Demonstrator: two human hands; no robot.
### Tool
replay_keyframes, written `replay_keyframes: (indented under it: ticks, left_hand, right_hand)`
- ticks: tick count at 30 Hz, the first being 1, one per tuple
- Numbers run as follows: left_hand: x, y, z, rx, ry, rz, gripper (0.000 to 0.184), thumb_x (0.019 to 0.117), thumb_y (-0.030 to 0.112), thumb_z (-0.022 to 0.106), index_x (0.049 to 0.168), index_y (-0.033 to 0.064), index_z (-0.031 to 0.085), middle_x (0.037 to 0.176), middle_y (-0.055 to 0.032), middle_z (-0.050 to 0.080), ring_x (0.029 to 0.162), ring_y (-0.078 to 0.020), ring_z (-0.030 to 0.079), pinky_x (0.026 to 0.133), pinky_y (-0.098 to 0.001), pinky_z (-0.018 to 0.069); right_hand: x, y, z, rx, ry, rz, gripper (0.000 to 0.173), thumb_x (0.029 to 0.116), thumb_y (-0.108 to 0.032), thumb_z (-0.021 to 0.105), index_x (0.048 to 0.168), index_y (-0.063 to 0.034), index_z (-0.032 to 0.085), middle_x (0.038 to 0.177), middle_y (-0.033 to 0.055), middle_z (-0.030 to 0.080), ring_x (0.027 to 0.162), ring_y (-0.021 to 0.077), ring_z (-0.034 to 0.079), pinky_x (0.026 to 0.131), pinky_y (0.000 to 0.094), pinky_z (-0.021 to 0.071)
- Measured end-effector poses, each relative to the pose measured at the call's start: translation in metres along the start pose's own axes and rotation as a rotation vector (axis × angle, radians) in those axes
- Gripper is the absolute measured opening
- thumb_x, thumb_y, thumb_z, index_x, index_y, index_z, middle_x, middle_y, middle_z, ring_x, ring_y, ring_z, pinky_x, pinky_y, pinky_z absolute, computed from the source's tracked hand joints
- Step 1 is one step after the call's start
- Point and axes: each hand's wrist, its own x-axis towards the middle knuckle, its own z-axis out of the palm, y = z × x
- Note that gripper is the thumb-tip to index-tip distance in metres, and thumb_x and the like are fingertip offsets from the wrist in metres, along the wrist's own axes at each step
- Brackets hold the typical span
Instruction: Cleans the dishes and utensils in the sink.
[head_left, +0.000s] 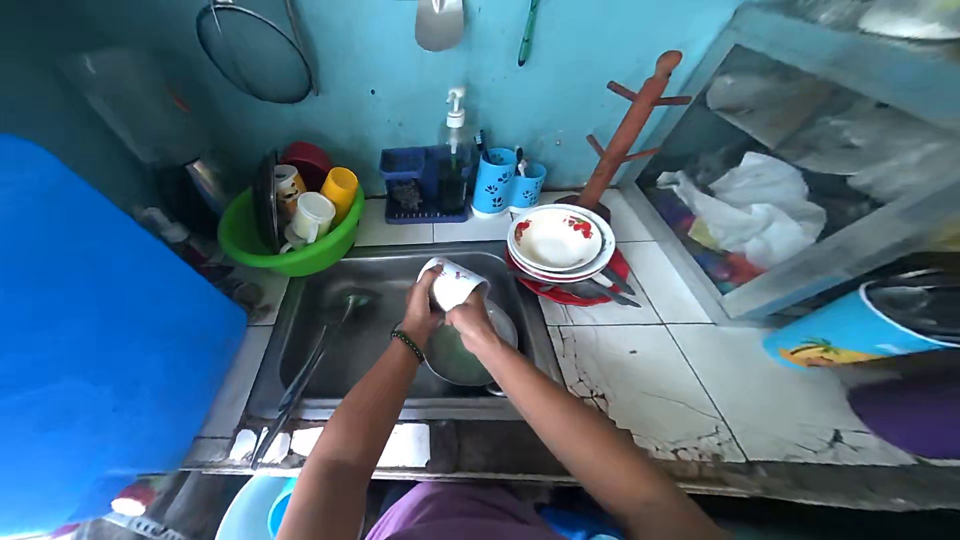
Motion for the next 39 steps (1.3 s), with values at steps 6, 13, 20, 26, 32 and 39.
replay_keyframes:
  ticks: [6, 13, 20, 26, 32, 39]
  left_hand:
    - [0.005, 0.032, -0.014, 0.366, -0.021, -0.380, 0.056, 0.0990, 0.055, 0.057, 0.131, 0.0094, 0.058, 0.112, -0.0146, 0.067, 0.095, -0.0259, 0.067, 0.080, -0.0411, 0.0578]
    - [0.000, 0.011, -0.004, 0.143, -0.048, -0.102, 0.032, 0.1037, 0.034, 0.055, 0.122, 0.0079, 0.060, 0.100, -0.0089, 0.068, 0.087, -0.0173, 0.067, 0.076, -0.0345, 0.0576]
    - [0.003, 0.015, -0.013, 0.197, 0.083, -0.220, 0.045, 0.1027, 0.047, 0.053, 0.123, 0.0082, 0.060, 0.103, -0.0110, 0.065, 0.088, -0.0209, 0.064, 0.076, -0.0379, 0.0553]
    - [-0.009, 0.021, -0.005, 0.352, 0.047, -0.215, 0.046, 0.0994, 0.042, 0.063, 0.121, 0.0008, 0.062, 0.102, -0.0145, 0.066, 0.087, -0.0211, 0.064, 0.075, -0.0364, 0.0555]
    - [0.006, 0.018, -0.025, 0.210, -0.098, -0.284, 0.081, 0.1026, 0.070, 0.019, 0.142, 0.0049, 0.047, 0.119, -0.0194, 0.063, 0.095, -0.0256, 0.065, 0.079, -0.0401, 0.0557]
    - [0.005, 0.046, -0.027, 0.690, -0.210, -0.380, 0.059, 0.1010, 0.062, 0.049, 0.120, 0.0079, 0.064, 0.102, -0.0085, 0.066, 0.085, -0.0162, 0.064, 0.072, -0.0329, 0.0545]
  right_hand:
    - [0.011, 0.037, -0.042, -1.118, -0.326, -0.786, 0.032, 0.0963, 0.012, 0.047, 0.118, 0.0072, 0.069, 0.131, 0.0242, 0.065, 0.131, 0.0411, 0.056, 0.116, 0.0511, 0.0386]
    - [-0.004, 0.020, -0.009, -0.222, -0.061, -0.176, 0.046, 0.0875, 0.013, 0.059, 0.134, 0.0145, 0.054, 0.133, 0.0283, 0.060, 0.129, 0.0301, 0.058, 0.110, 0.0399, 0.0456]
    - [0.002, 0.030, -0.030, -0.730, -0.306, -0.527, 0.037, 0.0953, 0.012, 0.046, 0.130, 0.0176, 0.057, 0.132, 0.0316, 0.062, 0.133, 0.0399, 0.055, 0.117, 0.0474, 0.0376]
    - [0.029, 0.065, -0.049, -1.110, -0.190, -0.761, 0.034, 0.0995, -0.003, 0.052, 0.127, 0.0138, 0.063, 0.130, 0.0350, 0.062, 0.127, 0.0497, 0.058, 0.109, 0.0578, 0.0448]
    - [0.009, 0.038, -0.020, -0.069, -0.090, -0.272, 0.040, 0.0841, 0.011, 0.064, 0.123, 0.0152, 0.056, 0.114, 0.0203, 0.067, 0.105, 0.0156, 0.067, 0.093, 0.0303, 0.0564]
    - [0.031, 0.071, -0.057, -1.231, -0.126, -1.235, 0.018, 0.0871, 0.014, 0.061, 0.094, 0.0041, 0.075, 0.098, 0.0205, 0.075, 0.099, 0.0391, 0.073, 0.091, 0.0508, 0.0575]
